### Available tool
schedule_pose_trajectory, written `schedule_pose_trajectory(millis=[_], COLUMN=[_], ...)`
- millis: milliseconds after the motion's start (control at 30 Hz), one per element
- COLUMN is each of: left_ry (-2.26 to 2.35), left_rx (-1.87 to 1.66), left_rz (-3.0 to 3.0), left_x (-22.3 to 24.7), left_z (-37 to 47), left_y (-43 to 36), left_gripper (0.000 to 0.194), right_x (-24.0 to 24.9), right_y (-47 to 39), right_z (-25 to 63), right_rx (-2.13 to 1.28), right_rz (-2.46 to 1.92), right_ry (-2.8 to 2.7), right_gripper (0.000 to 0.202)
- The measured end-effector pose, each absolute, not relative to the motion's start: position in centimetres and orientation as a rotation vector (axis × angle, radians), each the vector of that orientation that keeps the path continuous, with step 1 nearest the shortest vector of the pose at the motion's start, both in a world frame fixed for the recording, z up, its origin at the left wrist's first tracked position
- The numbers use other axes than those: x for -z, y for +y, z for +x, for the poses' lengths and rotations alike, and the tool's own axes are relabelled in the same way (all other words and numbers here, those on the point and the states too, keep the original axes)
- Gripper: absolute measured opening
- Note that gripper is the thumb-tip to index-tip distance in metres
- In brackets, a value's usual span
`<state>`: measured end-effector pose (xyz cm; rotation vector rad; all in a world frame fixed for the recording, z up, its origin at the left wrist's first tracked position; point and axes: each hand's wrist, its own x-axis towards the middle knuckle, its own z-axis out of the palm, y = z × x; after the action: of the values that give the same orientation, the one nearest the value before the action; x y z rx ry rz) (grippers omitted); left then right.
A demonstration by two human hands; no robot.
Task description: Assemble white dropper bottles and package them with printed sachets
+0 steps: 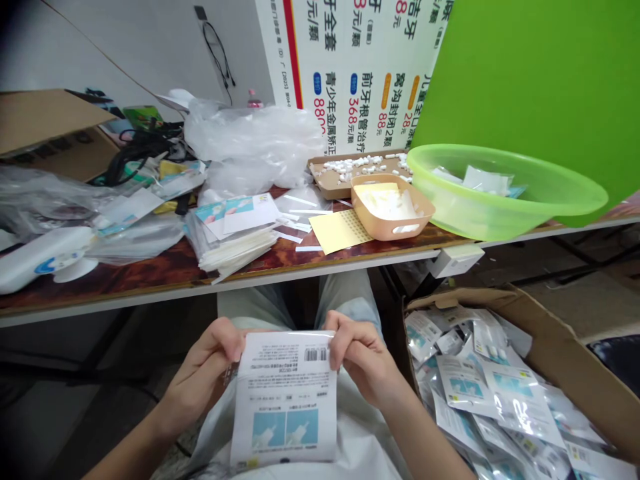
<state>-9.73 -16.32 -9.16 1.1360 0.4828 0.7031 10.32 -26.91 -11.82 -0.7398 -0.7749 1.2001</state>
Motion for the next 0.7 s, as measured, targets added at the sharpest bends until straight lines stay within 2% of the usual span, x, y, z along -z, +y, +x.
schedule_pose_trajectory(millis=[133, 300, 467, 700], left_ry=[0.488, 0.577, 0.676, 0.745], left_rx=[-0.671, -0.634, -0.648, -0.864], left_rz=[1.147, 1.196, 1.203, 1.221], left_x=[9.3, 9.3, 8.5, 7.6], left_z=[-9.0, -8.1, -8.5, -9.0], left_y=[-15.9, -15.8, -15.6, -15.4], left_gripper=[0.019, 0.037, 0.044, 0.045], right_x=[12.2, 12.5, 12.3, 10.1], right_y=[-26.4, -26.2, -27.3, -27.8], right_z=[10.3, 10.8, 11.2, 9.6], right_rx=[-1.199, -1.218, -1.207, -1.226], right_rz=[-0.755, -0.780, -0.871, -1.089], right_ry=[-0.772, -0.743, -0.642, -0.708], right_gripper=[0.024, 0.021, 0.007, 0.020])
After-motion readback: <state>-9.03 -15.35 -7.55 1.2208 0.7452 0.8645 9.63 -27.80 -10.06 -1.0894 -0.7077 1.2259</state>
